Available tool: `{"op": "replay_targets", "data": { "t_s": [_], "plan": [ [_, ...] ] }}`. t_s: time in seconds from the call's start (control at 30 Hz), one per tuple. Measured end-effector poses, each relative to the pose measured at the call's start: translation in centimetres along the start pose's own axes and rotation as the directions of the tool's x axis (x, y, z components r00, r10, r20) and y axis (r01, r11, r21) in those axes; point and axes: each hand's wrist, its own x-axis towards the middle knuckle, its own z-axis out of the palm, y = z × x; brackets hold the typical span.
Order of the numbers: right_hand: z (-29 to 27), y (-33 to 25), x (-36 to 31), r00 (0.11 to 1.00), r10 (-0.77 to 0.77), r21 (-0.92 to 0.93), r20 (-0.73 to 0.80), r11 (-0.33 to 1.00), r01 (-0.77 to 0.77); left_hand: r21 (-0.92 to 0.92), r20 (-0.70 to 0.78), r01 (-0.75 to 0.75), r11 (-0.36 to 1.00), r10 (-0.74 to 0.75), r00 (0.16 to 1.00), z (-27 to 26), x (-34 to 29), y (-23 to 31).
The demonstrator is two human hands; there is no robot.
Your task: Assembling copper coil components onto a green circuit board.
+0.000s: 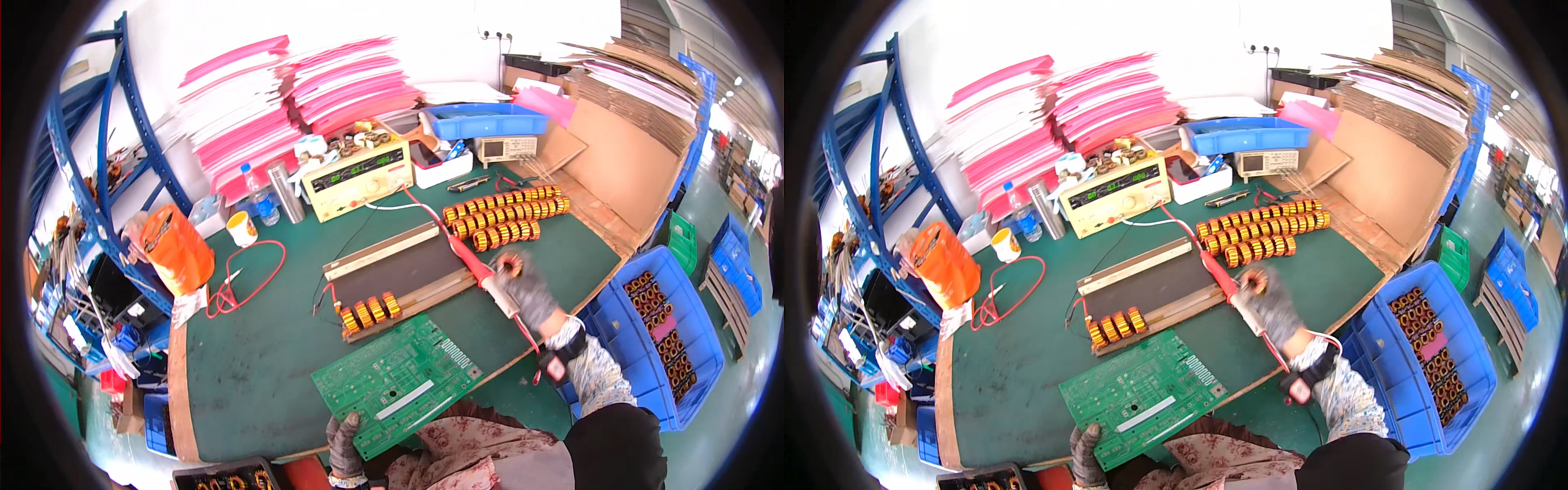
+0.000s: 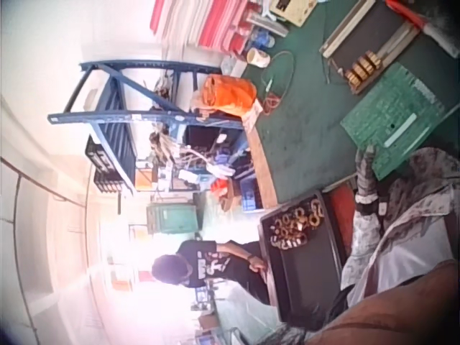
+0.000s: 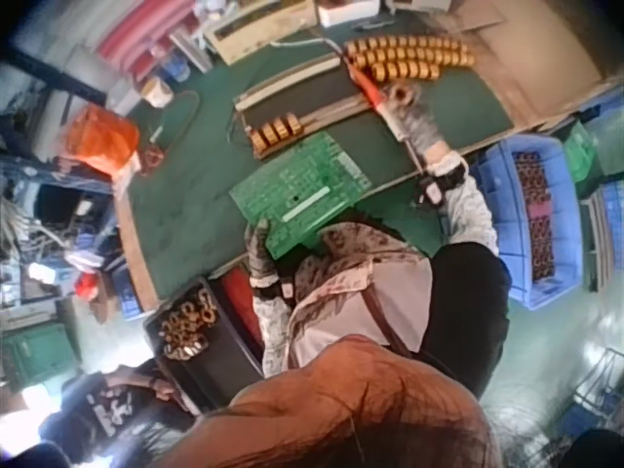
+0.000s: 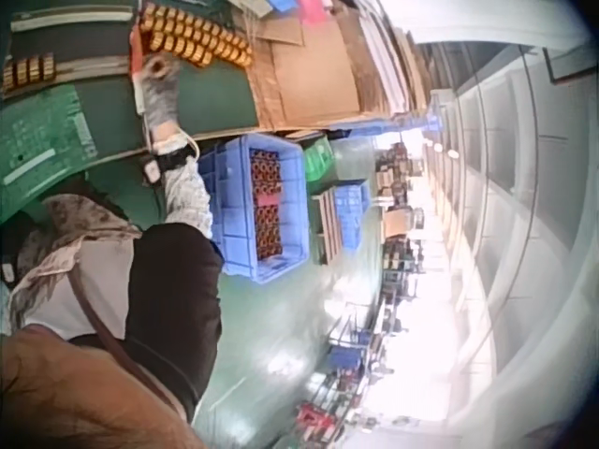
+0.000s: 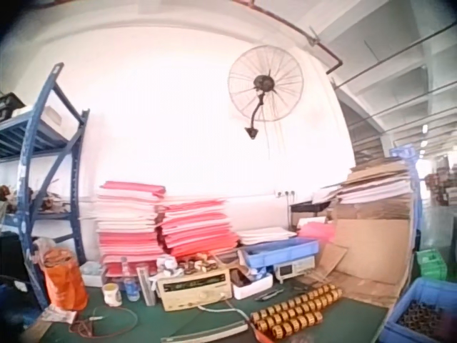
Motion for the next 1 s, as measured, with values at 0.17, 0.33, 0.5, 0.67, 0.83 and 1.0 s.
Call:
{"op": "replay_targets", "data": {
  "t_s": [0.17,0.33,0.5,0.67,0.83,1.0],
  "plan": [
    [-10.5,10.3,7.6,0.831,-0.231,-0.337,-0.507,0.940,0.055,0.254,0.018,0.032,0.967,-0.038,0.999,-0.4,0.2,-0.7],
    [-11.5,13.2,10.3,0.936,-0.002,-0.629,-0.352,0.741,-0.235,0.233,-0.079,0.068,0.970,-0.050,0.996,0.8,-0.4,0.3],
    [-11.5,13.3,11.9,0.969,-0.065,-0.747,-0.236,0.650,-0.139,0.240,-0.148,0.101,0.966,-0.066,0.987,1.4,-0.6,0.6],
    [-12.9,12.4,11.9,0.979,0.182,-0.713,-0.095,0.674,-0.194,0.232,-0.111,0.091,0.968,-0.067,0.992,0.1,-0.5,-0.4],
    [-7.5,10.1,9.4,0.930,-0.342,-0.843,-0.135,0.533,0.073,0.010,0.065,0.006,1.000,-0.007,0.998,2.2,0.3,1.1],
    [5.1,-1.5,2.7,0.717,-0.427,-0.250,0.551,0.735,0.630,-0.015,0.064,0.018,1.000,-0.017,0.998,1.6,0.2,1.1]
  ]
}}
